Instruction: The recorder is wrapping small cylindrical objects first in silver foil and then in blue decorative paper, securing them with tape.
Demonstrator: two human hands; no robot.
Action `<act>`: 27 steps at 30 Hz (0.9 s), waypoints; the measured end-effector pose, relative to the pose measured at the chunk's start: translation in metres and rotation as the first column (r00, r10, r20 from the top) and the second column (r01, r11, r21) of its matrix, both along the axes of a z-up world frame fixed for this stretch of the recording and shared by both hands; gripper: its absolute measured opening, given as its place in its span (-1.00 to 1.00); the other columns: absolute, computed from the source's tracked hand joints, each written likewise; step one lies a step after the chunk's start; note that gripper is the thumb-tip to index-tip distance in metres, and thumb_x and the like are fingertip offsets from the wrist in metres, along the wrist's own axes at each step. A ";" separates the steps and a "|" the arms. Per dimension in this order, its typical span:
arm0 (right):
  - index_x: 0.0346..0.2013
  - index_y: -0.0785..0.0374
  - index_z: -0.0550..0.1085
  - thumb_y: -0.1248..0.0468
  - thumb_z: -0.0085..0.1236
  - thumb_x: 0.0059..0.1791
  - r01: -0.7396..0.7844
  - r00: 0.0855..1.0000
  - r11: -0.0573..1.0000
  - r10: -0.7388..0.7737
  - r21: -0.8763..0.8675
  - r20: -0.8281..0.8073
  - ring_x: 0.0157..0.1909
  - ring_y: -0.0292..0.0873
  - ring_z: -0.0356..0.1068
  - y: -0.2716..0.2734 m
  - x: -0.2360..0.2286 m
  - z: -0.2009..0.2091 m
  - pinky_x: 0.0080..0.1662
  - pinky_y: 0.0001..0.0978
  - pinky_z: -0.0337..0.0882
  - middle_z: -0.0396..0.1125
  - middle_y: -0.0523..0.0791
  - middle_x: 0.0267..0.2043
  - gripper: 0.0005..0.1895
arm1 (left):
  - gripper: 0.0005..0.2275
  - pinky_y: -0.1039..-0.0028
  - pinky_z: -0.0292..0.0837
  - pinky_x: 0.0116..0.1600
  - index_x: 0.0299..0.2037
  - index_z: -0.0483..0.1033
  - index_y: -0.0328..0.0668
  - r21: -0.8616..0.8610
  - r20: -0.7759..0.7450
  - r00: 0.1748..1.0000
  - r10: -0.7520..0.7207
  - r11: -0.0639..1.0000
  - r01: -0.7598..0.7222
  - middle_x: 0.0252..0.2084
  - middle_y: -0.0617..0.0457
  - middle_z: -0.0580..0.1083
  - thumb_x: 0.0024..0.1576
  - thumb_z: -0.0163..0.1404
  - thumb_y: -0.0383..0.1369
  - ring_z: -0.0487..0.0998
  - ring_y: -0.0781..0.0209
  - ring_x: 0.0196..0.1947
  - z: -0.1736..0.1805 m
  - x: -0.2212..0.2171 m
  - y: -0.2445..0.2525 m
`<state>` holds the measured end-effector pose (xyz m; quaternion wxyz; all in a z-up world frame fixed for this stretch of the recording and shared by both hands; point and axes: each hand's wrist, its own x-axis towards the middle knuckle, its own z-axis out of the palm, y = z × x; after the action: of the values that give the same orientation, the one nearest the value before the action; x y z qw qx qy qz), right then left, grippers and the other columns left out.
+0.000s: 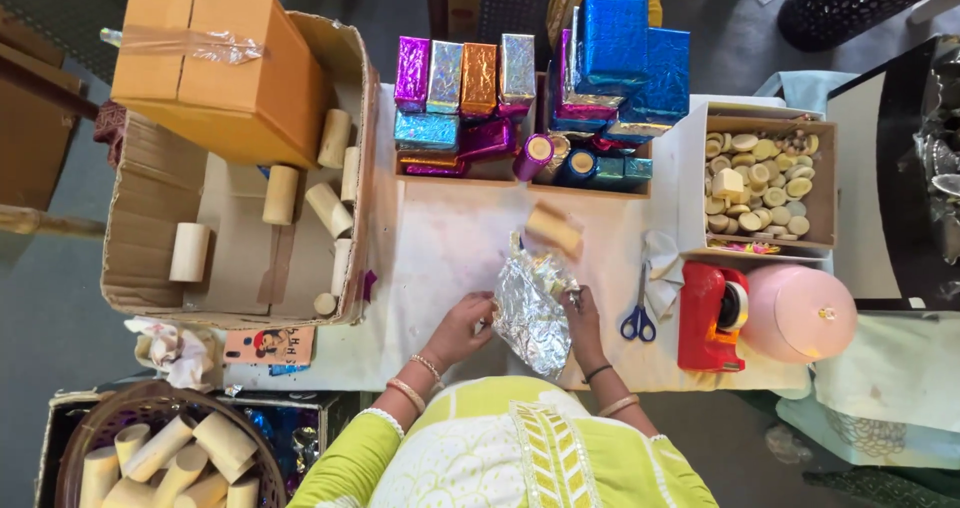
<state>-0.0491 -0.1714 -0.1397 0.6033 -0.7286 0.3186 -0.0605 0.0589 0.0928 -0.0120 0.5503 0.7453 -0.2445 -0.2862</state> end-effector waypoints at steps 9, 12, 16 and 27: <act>-0.14 0.29 0.38 0.26 0.08 0.12 0.126 0.992 0.977 -0.129 0.171 0.007 -0.37 -0.32 0.25 -0.011 0.035 -0.009 -0.31 -0.40 0.30 0.37 -0.17 -0.32 -0.86 | -0.91 0.17 0.37 0.16 -0.39 0.46 -0.31 0.276 0.382 0.831 -0.403 0.909 0.314 -0.16 -0.19 0.46 -0.09 0.07 -0.53 0.33 -0.27 0.19 -0.018 0.002 0.013; -0.17 0.32 0.38 0.26 0.14 0.06 0.087 0.996 0.996 -0.087 0.023 -0.026 -0.40 -0.29 0.24 -0.004 0.045 -0.012 -0.33 -0.34 0.32 0.45 -0.14 -0.29 -0.82 | -0.91 0.19 0.36 0.19 -0.36 0.50 -0.28 0.328 0.380 0.815 -0.438 0.887 0.324 -0.17 -0.15 0.47 -0.05 0.06 -0.50 0.35 -0.23 0.13 -0.014 0.000 0.012; -0.18 0.31 0.40 0.22 0.17 0.06 0.001 0.998 0.983 -0.012 -0.184 -0.057 -0.35 -0.23 0.39 0.006 0.051 0.008 -0.25 -0.30 0.41 0.48 -0.03 -0.31 -0.79 | -0.86 0.13 0.30 0.19 -0.38 0.52 -0.31 0.241 0.435 0.841 -0.323 0.941 0.237 -0.16 -0.18 0.46 0.06 0.15 -0.37 0.33 -0.26 0.07 -0.029 0.004 -0.001; -0.09 0.33 0.32 0.35 0.14 -0.08 -0.036 0.999 0.933 0.045 -0.358 0.016 -0.18 0.09 0.40 0.012 0.052 0.056 -0.12 -0.12 0.39 0.34 0.06 -0.16 -0.70 | -0.39 0.05 -0.07 0.49 0.35 0.25 -0.12 0.635 0.437 0.727 -0.529 0.754 0.167 0.47 -0.22 0.09 0.06 0.17 -0.32 -0.02 -0.31 0.49 -0.081 0.025 -0.031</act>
<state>0.0026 -0.1595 -0.0836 0.4656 -0.8318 0.2799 -0.1137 0.0835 0.0616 -0.0926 0.1368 0.8587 -0.4517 -0.1995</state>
